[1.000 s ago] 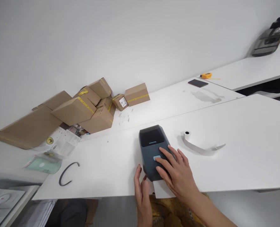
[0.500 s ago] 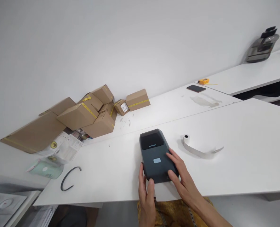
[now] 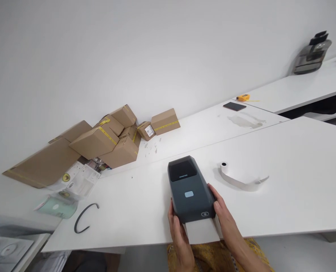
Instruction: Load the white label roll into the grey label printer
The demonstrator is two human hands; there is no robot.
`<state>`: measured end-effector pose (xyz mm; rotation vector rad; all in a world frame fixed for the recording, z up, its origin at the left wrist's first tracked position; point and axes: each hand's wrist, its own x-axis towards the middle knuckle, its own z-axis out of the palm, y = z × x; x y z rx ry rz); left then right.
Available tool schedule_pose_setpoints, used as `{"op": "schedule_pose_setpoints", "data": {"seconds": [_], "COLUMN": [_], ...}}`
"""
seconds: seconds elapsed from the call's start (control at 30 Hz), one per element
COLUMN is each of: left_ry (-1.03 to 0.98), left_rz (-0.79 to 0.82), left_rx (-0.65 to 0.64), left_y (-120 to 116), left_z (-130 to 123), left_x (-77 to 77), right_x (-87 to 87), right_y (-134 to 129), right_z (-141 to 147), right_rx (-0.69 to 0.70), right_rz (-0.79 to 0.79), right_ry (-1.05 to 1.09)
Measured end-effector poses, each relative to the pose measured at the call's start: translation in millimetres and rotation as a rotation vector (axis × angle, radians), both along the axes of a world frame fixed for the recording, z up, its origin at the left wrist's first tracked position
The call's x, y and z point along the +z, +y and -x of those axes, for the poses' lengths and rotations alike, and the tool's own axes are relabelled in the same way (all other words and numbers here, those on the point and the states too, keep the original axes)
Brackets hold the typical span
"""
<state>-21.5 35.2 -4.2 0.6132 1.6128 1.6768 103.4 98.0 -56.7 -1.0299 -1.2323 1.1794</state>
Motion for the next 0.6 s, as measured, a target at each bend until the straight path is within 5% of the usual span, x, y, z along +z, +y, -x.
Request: {"op": "schedule_pose_setpoints", "data": {"seconds": [0.33, 0.6], "left_ry": [0.122, 0.185], "left_rz": [0.047, 0.002], "left_rx": [-0.01, -0.038], "left_y": [-6, -5], "left_z": [5, 12], "left_x": [-0.5, -5.2], "right_x": [35.4, 28.4], "right_y": [-2, 0], "right_z": [-1, 1], "right_rx": [-0.039, -0.017], "right_rz": [0.122, 0.026], "right_ry": [-0.106, -0.129]}}
